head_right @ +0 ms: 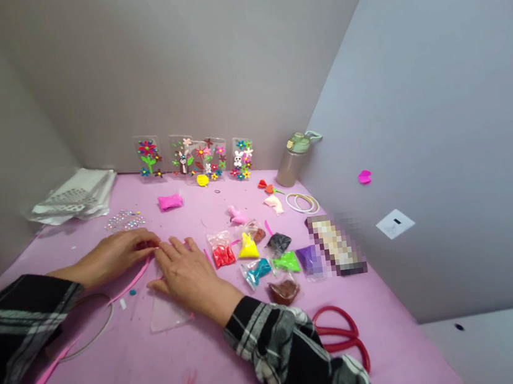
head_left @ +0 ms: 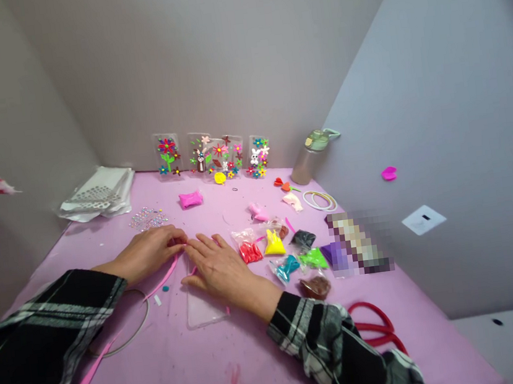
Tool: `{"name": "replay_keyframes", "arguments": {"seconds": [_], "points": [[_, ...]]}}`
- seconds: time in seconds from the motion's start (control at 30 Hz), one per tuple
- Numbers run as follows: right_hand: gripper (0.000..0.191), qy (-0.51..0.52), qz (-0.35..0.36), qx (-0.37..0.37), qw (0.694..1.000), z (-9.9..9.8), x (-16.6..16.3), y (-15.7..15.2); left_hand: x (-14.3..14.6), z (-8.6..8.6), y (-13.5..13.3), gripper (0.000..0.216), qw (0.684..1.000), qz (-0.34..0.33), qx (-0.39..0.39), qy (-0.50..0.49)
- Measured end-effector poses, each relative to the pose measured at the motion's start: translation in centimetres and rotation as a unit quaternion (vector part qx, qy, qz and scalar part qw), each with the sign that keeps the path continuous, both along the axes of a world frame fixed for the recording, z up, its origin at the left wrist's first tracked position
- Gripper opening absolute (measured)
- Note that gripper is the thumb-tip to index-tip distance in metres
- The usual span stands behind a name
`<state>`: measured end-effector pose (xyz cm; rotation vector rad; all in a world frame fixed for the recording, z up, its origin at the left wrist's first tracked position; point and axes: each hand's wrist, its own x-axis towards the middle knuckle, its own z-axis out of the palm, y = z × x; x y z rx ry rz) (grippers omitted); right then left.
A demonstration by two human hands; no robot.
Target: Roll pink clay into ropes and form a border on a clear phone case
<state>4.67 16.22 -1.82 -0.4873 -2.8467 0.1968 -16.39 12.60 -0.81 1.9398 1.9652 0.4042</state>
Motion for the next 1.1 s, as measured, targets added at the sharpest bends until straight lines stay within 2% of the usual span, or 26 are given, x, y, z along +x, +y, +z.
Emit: {"name": "replay_keyframes", "arguments": {"seconds": [0.17,0.3,0.43,0.53,0.67,0.87,1.1], "points": [[0.051,0.011,-0.025,0.003,1.0,1.0,0.4,0.6,0.2,0.7,-0.3,0.028,1.0,0.012,-0.015,0.012],[0.028,0.02,-0.083,0.012,0.996,3.0,2.0,1.4,0.4,1.9,-1.2,0.025,0.998,0.036,-0.02,0.038],[0.015,-0.017,-0.057,0.013,0.998,4.3,4.2,0.1,0.3,3.3,-2.8,0.015,0.994,0.05,-0.057,0.077],[0.013,-0.02,-0.001,0.013,1.0,3.7,5.4,-2.1,0.2,3.6,-4.2,0.011,0.991,0.054,-0.08,0.098],[0.009,-0.025,0.048,0.03,0.998,2.0,6.0,-4.3,0.4,2.9,-5.7,0.011,0.989,0.05,-0.08,0.112],[0.005,-0.042,0.063,0.049,0.996,0.8,5.8,-4.9,0.7,2.0,-6.7,0.008,0.991,0.047,-0.077,0.101],[0.006,-0.042,0.062,0.062,0.995,0.8,5.6,-5.2,1.2,2.9,-7.8,0.018,0.991,0.077,-0.076,0.079]]}}
